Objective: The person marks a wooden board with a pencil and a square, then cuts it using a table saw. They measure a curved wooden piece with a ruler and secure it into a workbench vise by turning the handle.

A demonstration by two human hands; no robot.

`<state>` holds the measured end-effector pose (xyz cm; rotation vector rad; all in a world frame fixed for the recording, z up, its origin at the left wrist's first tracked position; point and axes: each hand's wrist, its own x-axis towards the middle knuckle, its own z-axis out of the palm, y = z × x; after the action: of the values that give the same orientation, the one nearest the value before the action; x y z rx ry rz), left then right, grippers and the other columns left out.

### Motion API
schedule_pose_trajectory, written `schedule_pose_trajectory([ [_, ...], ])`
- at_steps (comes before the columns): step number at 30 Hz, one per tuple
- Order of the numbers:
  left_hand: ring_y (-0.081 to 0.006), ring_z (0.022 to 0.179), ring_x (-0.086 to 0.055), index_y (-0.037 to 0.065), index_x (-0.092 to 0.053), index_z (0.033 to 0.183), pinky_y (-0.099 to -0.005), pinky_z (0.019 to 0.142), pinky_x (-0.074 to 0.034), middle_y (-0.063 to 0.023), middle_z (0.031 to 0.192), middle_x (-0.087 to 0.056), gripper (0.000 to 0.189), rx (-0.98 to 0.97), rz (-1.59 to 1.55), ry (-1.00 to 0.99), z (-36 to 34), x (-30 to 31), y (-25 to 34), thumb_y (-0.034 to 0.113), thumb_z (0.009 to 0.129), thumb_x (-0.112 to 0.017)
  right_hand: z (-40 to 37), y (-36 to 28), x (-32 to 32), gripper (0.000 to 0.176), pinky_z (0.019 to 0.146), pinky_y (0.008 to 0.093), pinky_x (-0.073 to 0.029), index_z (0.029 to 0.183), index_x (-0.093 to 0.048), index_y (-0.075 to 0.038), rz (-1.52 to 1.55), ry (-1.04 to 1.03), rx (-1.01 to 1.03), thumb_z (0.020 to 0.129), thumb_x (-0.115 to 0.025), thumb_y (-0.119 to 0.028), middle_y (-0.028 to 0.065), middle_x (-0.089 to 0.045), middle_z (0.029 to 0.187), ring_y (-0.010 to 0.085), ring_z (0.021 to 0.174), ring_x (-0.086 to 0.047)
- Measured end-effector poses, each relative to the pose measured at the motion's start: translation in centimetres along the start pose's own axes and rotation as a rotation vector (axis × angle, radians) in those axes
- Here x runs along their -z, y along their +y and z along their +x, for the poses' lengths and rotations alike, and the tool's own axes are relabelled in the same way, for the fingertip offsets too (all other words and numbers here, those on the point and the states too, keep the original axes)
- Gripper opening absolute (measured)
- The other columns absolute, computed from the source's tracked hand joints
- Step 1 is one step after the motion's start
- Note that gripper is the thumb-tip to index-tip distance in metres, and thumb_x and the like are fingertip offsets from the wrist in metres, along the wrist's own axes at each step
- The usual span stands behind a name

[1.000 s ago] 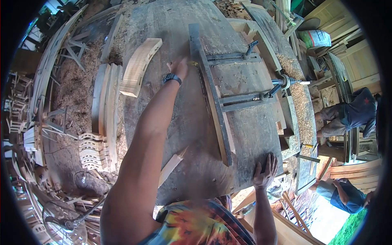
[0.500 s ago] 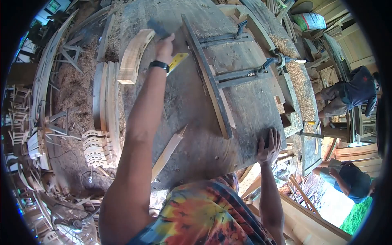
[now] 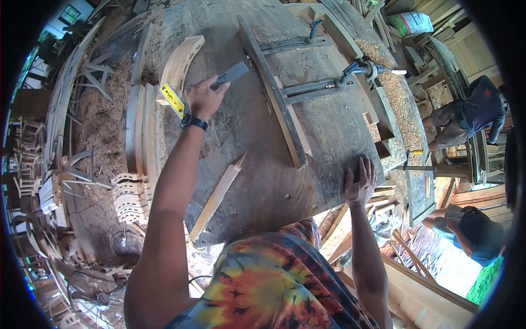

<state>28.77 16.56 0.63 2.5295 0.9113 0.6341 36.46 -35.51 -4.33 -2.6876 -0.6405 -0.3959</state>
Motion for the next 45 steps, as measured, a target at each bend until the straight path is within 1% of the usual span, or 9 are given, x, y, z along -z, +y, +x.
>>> schedule_pose_trajectory([
  [1, -0.0336, 0.101, -0.07, 0.016, -0.075, 0.114, -0.0451, 0.085, -0.051, -0.0118, 0.106, -0.076, 0.046, -0.067, 0.204, 0.025, -0.3, -0.4, -0.1, 0.053, 0.087, -0.073, 0.1, 0.0, 0.0, 0.055, 0.121, 0.0522, -0.029, 0.139, -0.061, -0.007, 0.003, 0.003, 0.003, 0.09, -0.068, -0.032, 0.0155, -0.054, 0.15, 0.0373, 0.144, -0.043],
  [2, -0.0326, 0.095, -0.07, 0.02, -0.076, 0.105, -0.0484, 0.091, -0.044, -0.0102, 0.096, -0.076, 0.039, -0.137, 0.239, 0.091, -0.7, -0.9, -0.1, 0.053, 0.086, -0.072, 0.0, 0.0, 0.1, 0.055, 0.121, 0.0522, -0.029, 0.139, -0.061, -0.007, 0.003, 0.001, 0.003, 0.09, -0.068, -0.032, 0.0155, -0.054, 0.15, 0.0373, 0.144, -0.043],
  [5, -0.032, 0.088, -0.07, 0.019, -0.075, 0.098, -0.0492, 0.095, -0.037, -0.0096, 0.09, -0.076, 0.036, -0.218, 0.249, 0.103, -1.2, -1.3, 0.3, 0.053, 0.087, -0.071, -0.1, -0.1, 0.0, 0.055, 0.121, 0.0525, -0.028, 0.139, -0.061, -0.006, -0.005, 0.003, 0.002, 0.09, -0.068, -0.032, 0.0158, -0.054, 0.15, 0.0374, 0.144, -0.043],
  [6, -0.033, 0.081, -0.07, 0.017, -0.072, 0.087, -0.0466, 0.098, -0.036, -0.0117, 0.081, -0.075, 0.034, -0.219, 0.24, 0.133, -1.2, -1.7, 0.7, 0.05, 0.084, -0.074, -0.1, -0.1, 0.1, 0.055, 0.121, 0.0527, -0.028, 0.138, -0.061, -0.006, 0.001, 0.007, 0.004, 0.09, -0.068, -0.031, 0.016, -0.054, 0.15, 0.0375, 0.144, -0.044],
  [11, -0.0328, 0.08, -0.07, 0.015, -0.071, 0.087, -0.0462, 0.093, -0.038, -0.0112, 0.08, -0.074, 0.037, -0.246, 0.252, 0.06, -0.4, -3.9, 0.3, 0.051, 0.082, -0.075, 0.0, -0.1, 0.2, 0.054, 0.121, 0.0531, -0.029, 0.138, -0.062, -0.005, 0.008, 0.009, 0.006, 0.09, -0.068, -0.03, 0.0166, -0.054, 0.149, 0.0376, 0.144, -0.044],
  [13, -0.0319, 0.08, -0.068, 0.015, -0.07, 0.085, -0.045, 0.088, -0.038, -0.0098, 0.082, -0.073, 0.037, -0.354, 0.265, 0.15, 0.1, -4.7, 0.1, 0.052, 0.081, -0.076, 0.1, -0.1, 0.2, 0.054, 0.121, 0.0532, -0.029, 0.137, -0.062, -0.005, 0.016, 0.019, 0.023, 0.089, -0.069, -0.029, 0.0167, -0.055, 0.149, 0.0379, 0.143, -0.044],
  [16, -0.0311, 0.081, -0.067, 0.015, -0.068, 0.082, -0.0443, 0.085, -0.038, -0.0088, 0.083, -0.072, 0.038, -0.383, 0.27, 0.179, 0.5, -5.3, 0.2, 0.052, 0.08, -0.076, 0.2, -0.3, 0.4, 0.055, 0.12, 0.0531, -0.03, 0.137, -0.062, -0.005, 0.01, 0.014, 0.018, 0.088, -0.07, -0.028, 0.0165, -0.056, 0.148, 0.0383, 0.143, -0.045],
  [25, -0.03, 0.079, -0.068, 0.013, -0.066, 0.078, -0.0444, 0.083, -0.041, -0.0091, 0.079, -0.071, 0.047, -0.43, 0.267, 0.237, 0.5, -6.5, -0.5, 0.059, 0.084, -0.071, 0.3, -0.4, 0.6, 0.053, 0.119, 0.0529, -0.032, 0.135, -0.064, -0.004, -0.005, 0.01, 0.036, 0.088, -0.069, -0.027, 0.0159, -0.057, 0.148, 0.0388, 0.142, -0.046],
  [45, -0.0291, 0.075, -0.066, 0.015, -0.063, 0.074, -0.0443, 0.081, -0.039, -0.0068, 0.073, -0.068, 0.046, -0.418, 0.219, 0.242, 0.5, -6.9, -1.0, 0.059, 0.081, -0.073, 0.3, -0.4, 0.6, 0.053, 0.119, 0.0533, -0.032, 0.135, -0.063, -0.001, 0.027, -0.016, 0.044, 0.09, -0.066, -0.028, 0.0188, -0.058, 0.146, 0.0412, 0.14, -0.048],
])
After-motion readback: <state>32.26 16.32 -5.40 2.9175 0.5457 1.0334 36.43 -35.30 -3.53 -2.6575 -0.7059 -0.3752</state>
